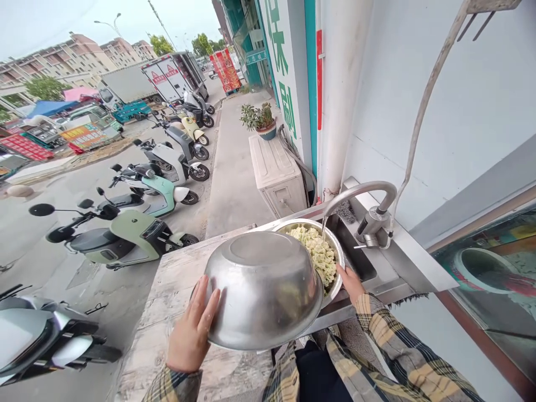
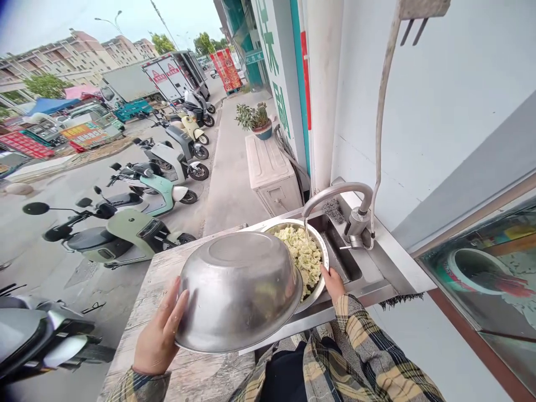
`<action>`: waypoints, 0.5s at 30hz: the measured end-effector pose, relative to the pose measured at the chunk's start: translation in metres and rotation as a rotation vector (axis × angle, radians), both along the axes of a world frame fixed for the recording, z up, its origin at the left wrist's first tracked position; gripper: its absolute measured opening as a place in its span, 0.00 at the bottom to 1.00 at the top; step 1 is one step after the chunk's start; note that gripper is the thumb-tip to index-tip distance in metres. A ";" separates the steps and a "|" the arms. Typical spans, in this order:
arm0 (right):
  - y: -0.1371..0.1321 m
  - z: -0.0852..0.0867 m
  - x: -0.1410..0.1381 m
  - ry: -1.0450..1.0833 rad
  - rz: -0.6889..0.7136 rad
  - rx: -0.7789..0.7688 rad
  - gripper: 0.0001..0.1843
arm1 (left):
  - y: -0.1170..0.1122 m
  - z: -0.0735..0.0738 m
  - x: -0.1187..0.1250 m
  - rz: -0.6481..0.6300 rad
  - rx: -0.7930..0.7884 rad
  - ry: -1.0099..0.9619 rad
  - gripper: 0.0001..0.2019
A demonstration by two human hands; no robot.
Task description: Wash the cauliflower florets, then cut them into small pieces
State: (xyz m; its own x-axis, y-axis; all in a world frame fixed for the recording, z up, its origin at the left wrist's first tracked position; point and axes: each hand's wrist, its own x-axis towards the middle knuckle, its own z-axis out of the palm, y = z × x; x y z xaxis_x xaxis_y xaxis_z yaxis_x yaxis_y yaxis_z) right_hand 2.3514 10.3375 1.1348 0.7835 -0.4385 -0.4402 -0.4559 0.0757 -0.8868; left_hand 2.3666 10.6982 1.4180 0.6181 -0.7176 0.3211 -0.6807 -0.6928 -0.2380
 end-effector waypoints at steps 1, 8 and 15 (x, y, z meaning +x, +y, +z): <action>0.000 0.002 0.000 0.024 0.010 -0.036 0.32 | -0.004 0.001 0.004 -0.011 0.019 -0.014 0.39; 0.004 0.012 -0.029 -0.073 -0.009 -0.334 0.34 | -0.027 0.015 0.029 -0.111 0.076 -0.080 0.36; 0.031 0.039 -0.031 -0.130 0.047 0.364 0.25 | -0.038 0.026 0.037 -0.220 0.093 -0.083 0.32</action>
State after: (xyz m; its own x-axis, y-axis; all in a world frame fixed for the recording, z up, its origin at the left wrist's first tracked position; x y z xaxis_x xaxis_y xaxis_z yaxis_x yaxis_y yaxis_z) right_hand 2.3207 10.3683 1.1741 0.8584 -0.2345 -0.4562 -0.3517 0.3782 -0.8563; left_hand 2.4034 10.6603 1.4444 0.4184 -0.8605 0.2908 -0.7881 -0.5031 -0.3547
